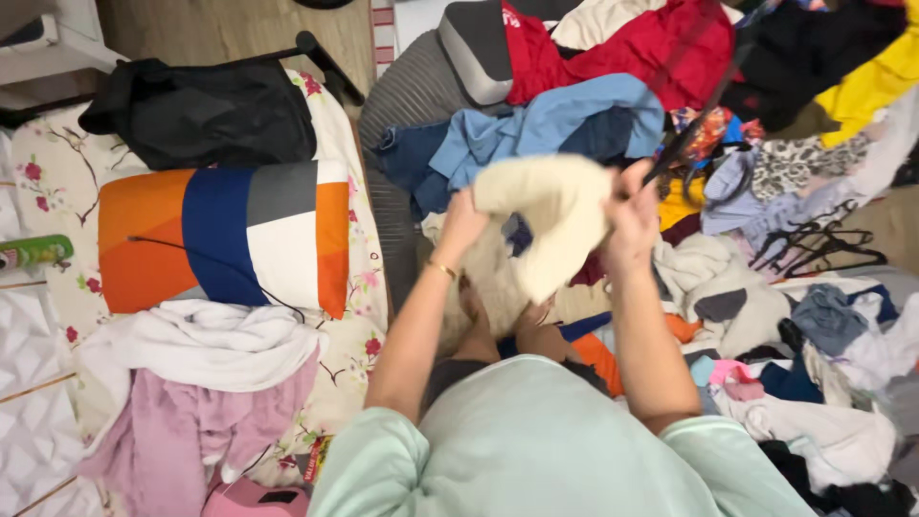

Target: The person picks up various items of clothing from a large pile, places them on hangers, and then hangs them inside a closet.

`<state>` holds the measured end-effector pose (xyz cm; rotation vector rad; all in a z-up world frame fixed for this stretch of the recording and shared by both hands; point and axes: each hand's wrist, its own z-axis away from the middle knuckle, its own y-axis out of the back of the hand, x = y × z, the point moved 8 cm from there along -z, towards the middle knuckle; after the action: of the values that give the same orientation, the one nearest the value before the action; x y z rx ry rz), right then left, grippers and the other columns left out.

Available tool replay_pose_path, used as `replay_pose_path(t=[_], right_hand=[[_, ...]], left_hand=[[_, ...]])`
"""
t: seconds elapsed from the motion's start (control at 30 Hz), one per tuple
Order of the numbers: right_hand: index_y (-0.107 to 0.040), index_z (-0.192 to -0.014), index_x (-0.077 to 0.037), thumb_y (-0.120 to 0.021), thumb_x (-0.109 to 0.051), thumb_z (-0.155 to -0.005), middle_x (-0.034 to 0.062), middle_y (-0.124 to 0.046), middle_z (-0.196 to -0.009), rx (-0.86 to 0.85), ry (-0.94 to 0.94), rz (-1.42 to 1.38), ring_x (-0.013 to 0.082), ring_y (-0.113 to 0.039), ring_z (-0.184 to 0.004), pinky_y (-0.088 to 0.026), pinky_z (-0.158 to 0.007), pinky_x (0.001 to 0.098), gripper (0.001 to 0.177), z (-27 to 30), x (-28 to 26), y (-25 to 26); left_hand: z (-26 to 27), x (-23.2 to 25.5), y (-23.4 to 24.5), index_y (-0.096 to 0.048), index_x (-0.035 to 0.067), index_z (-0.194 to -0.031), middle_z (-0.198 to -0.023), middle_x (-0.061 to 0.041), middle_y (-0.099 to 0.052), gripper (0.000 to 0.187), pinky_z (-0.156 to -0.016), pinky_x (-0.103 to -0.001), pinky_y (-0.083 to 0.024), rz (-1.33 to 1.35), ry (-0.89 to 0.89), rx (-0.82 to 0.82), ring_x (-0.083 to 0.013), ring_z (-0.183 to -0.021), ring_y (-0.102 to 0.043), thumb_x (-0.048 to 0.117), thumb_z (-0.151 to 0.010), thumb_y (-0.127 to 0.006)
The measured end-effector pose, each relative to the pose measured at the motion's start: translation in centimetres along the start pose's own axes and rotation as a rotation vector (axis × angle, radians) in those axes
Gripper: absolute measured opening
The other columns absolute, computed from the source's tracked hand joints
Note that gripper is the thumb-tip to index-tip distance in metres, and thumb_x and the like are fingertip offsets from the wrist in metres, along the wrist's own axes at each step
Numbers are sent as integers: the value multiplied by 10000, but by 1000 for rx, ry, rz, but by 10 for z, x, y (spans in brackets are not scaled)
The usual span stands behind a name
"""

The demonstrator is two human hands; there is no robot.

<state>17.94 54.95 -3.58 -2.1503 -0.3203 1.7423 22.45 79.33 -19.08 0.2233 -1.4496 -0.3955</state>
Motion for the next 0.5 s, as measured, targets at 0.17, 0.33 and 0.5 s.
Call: replay_pose_path(t=[0.17,0.33,0.5], right_hand=[[-379,-1085,-176,-588,-137,-937,94,-592,-1198,141,90,208,149,-536,-1020,-442,-923,276,258,-20,-49,18],[-367,-1334,-35,-765,-241,-806,163,-538,-1320,63,38,571,280,-508,-1182,-404,-1027,377,692,38,40,69],[-406,-1481,30,-740,-206,-732,157,-619,-1321,-126,52,876,305,-601,-1209,-461,-1066,404,853,80,122,78]], left_hand=[[-14,67,16,-598,-36,-1267,-1259,-201,-679,344,-1006,-370,-508,422,-8,132,-286,-1186,-650,40,-932,-619],[-21,175,-10,-480,-2,-1364,-1311,-168,-610,358,-999,-378,-526,1233,93,55,-233,-1168,-629,27,-1012,-539],[-60,271,-48,-406,-27,-1487,-1266,-225,-628,512,-899,-461,-598,1324,-208,-162,-295,-1059,-679,80,-1031,-611]])
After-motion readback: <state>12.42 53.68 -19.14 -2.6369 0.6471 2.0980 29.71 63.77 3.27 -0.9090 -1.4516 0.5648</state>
